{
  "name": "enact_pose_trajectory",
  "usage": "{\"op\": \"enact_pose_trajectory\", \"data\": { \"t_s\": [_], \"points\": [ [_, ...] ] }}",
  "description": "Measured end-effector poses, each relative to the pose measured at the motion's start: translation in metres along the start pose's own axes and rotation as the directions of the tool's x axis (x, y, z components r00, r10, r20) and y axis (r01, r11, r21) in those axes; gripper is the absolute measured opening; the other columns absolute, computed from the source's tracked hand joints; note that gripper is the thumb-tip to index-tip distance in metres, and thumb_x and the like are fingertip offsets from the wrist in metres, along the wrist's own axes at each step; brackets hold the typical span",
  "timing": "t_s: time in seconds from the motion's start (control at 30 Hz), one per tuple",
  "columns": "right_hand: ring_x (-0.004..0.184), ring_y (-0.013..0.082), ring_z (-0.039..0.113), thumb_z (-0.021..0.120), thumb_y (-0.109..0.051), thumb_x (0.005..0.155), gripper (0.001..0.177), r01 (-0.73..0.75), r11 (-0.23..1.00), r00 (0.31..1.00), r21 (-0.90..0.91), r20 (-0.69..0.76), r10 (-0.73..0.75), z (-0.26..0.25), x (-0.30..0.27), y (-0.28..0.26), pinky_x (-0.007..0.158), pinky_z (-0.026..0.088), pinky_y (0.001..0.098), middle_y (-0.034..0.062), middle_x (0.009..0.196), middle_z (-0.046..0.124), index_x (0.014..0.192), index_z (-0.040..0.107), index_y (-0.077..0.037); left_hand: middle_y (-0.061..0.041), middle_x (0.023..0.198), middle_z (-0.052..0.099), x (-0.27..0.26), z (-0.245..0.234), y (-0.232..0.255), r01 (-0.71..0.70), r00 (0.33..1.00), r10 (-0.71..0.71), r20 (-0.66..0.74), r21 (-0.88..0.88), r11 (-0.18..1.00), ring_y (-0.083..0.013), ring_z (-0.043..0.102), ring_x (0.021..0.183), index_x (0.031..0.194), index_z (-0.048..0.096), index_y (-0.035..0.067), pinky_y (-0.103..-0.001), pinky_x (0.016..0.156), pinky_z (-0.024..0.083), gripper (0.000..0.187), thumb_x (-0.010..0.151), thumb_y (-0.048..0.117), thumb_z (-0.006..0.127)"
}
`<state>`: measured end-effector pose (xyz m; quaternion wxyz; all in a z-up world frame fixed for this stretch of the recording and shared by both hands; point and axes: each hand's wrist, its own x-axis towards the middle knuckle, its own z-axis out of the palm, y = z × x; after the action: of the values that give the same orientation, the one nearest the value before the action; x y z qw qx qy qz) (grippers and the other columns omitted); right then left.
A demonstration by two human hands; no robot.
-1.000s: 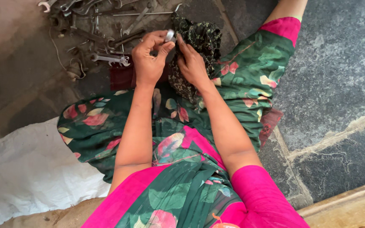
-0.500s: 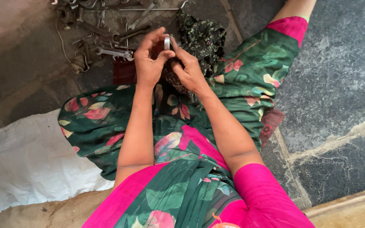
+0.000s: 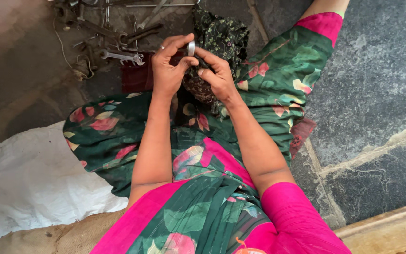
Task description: The person sits on the floor and scrubs various metal tools, including wrenches and a screwdriver, using a dark cloth. They wipe each tool individually and place them back on the floor.
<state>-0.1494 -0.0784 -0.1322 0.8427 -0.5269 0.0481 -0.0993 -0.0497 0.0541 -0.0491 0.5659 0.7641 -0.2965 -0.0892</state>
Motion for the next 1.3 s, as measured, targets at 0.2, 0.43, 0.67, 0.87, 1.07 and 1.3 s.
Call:
{"op": "enact_pose_trajectory", "data": {
  "t_s": [0.2,0.43,0.67,0.87,1.07,1.3],
  "points": [
    [0.122,0.0143,0.063,0.055,-0.003,0.092,0.054,0.002,0.987,1.0,-0.16,-0.022,-0.006,0.004,0.008,0.003,0.11,0.048,0.0289,0.0078,0.134,0.07,0.145,0.056,0.002,-0.007,0.124,0.07,0.002,-0.002,0.002,0.092,0.996,-0.092,-0.007,-0.054,0.994,-0.0189,0.069,0.11,0.13,0.072,0.008,-0.032,0.095,0.058,0.047,0.086,0.006,0.088],
    [0.113,0.0166,0.066,0.057,-0.001,0.084,0.057,-0.209,0.865,0.978,0.457,0.104,0.181,-0.004,0.005,-0.021,0.104,0.052,0.0299,0.0105,0.125,0.069,0.141,0.06,0.008,-0.007,0.121,0.07,0.0,-0.002,0.004,0.061,0.998,-0.06,0.018,-0.007,0.998,-0.02,0.069,0.111,0.127,0.072,0.007,-0.032,0.097,0.056,0.05,0.081,0.005,0.092],
    [0.111,0.0208,0.069,0.057,-0.001,0.081,0.063,-0.266,0.697,0.962,0.666,0.138,0.235,-0.004,0.007,-0.032,0.105,0.054,0.0334,0.0137,0.126,0.069,0.144,0.055,0.006,-0.006,0.12,0.072,0.006,0.001,0.007,0.04,0.999,-0.04,0.024,-0.005,0.999,-0.0195,0.069,0.112,0.127,0.073,0.009,-0.032,0.097,0.057,0.049,0.081,0.002,0.091],
    [0.117,0.0259,0.068,0.055,0.0,0.087,0.054,0.117,0.938,0.987,-0.325,0.14,-0.074,-0.006,0.011,-0.036,0.101,0.054,0.0367,0.014,0.128,0.069,0.141,0.058,0.0,-0.005,0.122,0.071,0.004,-0.008,0.003,0.022,1.0,-0.022,0.018,0.015,1.0,-0.0179,0.068,0.111,0.129,0.073,0.009,-0.033,0.095,0.057,0.052,0.082,-0.002,0.09],
    [0.09,0.0337,0.065,0.056,0.002,0.083,0.052,0.232,0.674,0.973,-0.702,0.157,-0.171,-0.005,0.014,-0.054,0.082,0.054,0.0432,0.0156,0.095,0.065,0.133,0.068,-0.006,-0.003,0.124,0.068,-0.001,-0.014,-0.008,0.095,0.995,-0.095,0.004,-0.099,0.991,-0.0086,0.062,0.093,0.132,0.072,0.007,-0.025,0.08,0.055,0.05,0.087,-0.007,0.088],
    [0.086,0.0359,0.064,0.055,0.001,0.083,0.065,0.065,0.625,0.998,-0.778,0.037,-0.057,-0.001,0.016,-0.043,0.081,0.052,0.0473,0.0188,0.092,0.062,0.148,0.056,-0.005,-0.003,0.127,0.067,-0.002,-0.019,-0.017,0.096,0.995,-0.098,-0.016,-0.113,0.989,-0.0069,0.06,0.09,0.134,0.071,0.007,-0.024,0.078,0.057,0.05,0.09,-0.011,0.083]
  ]
}}
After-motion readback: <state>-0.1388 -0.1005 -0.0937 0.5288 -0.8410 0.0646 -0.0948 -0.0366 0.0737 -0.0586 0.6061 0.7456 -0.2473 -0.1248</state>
